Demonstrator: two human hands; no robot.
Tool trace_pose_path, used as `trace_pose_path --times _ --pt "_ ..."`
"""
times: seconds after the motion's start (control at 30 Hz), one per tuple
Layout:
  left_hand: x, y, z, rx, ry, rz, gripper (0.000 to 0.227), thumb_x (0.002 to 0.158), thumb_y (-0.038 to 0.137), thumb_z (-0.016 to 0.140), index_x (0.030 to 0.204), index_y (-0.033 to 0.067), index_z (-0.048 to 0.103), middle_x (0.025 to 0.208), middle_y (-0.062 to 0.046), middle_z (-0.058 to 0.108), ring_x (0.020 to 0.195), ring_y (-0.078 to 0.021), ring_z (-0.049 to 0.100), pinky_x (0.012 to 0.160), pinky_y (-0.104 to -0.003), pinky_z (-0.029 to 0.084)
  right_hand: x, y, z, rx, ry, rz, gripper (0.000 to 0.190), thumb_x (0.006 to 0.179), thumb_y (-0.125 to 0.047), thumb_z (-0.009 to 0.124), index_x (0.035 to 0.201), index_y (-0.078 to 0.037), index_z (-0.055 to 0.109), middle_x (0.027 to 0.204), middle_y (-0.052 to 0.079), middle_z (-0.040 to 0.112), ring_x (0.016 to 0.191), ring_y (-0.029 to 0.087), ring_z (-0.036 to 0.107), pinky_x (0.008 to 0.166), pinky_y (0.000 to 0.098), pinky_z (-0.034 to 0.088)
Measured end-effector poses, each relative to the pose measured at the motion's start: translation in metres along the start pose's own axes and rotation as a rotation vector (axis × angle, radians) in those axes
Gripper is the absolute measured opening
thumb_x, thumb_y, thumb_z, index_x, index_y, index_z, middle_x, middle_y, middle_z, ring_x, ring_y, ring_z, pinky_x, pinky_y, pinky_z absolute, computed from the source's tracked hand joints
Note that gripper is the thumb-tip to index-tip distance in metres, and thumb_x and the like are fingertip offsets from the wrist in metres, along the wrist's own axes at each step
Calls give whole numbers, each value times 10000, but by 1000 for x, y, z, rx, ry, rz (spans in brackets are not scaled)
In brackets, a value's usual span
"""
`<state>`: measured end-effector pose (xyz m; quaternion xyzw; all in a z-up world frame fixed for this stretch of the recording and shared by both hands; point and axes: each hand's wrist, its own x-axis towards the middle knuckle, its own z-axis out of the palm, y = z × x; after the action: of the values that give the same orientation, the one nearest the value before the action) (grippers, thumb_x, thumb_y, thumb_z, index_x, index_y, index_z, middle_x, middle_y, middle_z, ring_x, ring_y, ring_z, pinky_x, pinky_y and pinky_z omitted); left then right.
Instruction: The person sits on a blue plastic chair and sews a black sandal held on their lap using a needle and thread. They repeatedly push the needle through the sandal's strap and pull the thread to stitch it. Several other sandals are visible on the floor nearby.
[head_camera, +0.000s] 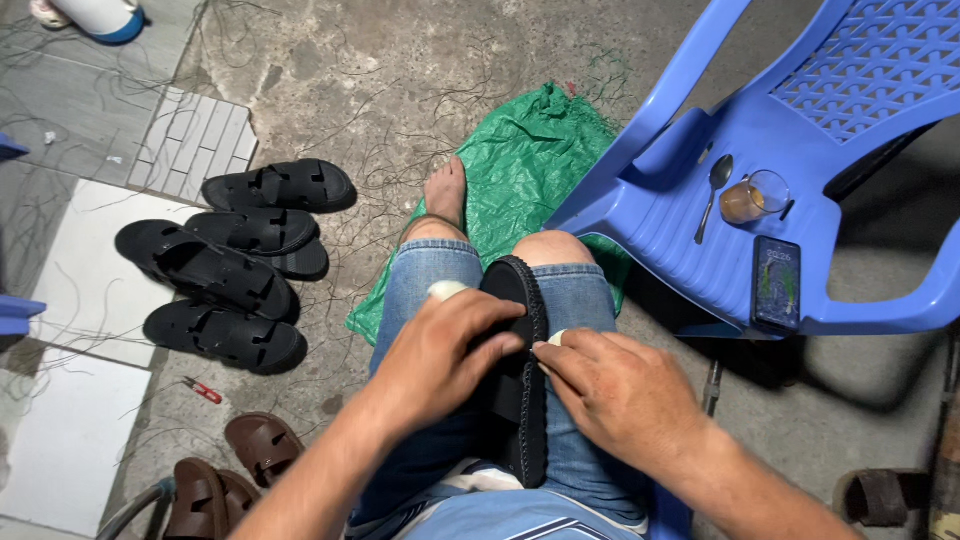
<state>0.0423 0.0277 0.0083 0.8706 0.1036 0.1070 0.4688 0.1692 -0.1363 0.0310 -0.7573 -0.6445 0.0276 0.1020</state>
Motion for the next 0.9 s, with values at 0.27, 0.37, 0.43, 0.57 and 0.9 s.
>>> trace_pose_path --times 0.27,0.37,0.43,0.57,0.9 --pt "-74 8 20 119 184 -329 224 821 172 602 1039 208 644 901 21 643 788 -185 661 619 -332 505 17 22 -13 -24 -269 -265 398 734 -184 548 1131 -181 576 970 2 596 723 259 566 521 422 457" --pt "-75 18 11 283 21 -482 229 842 290 549 1050 247 634 809 -4 574 712 -294 617 563 -462 475 29 29 -11 49 -293 -302 325 771 -274 580 1088 -207 607 952 -5 588 742 256 574 525 429 500" --pt "-73 31 1 348 -136 -452 130 848 303 537 919 227 615 800 -26 552 689 -334 599 542 -501 467 36 32 -13 105 -246 -390 240 768 -258 589 994 -205 647 848 7 594 656 261 594 461 436 481" --pt "-62 45 2 -68 21 -219 60 778 233 624 774 196 671 1048 -21 599 960 -172 606 842 -312 439 42 41 -8 161 -270 -426 231 765 -265 599 986 -223 651 800 -8 579 708 227 608 515 418 484" --pt "-55 37 46 -14 367 -317 150 821 146 587 962 158 637 891 -13 667 820 -187 636 727 -306 470 53 51 -6 223 -354 -424 211 748 -285 613 953 -304 661 851 -59 589 740 195 628 481 412 474"
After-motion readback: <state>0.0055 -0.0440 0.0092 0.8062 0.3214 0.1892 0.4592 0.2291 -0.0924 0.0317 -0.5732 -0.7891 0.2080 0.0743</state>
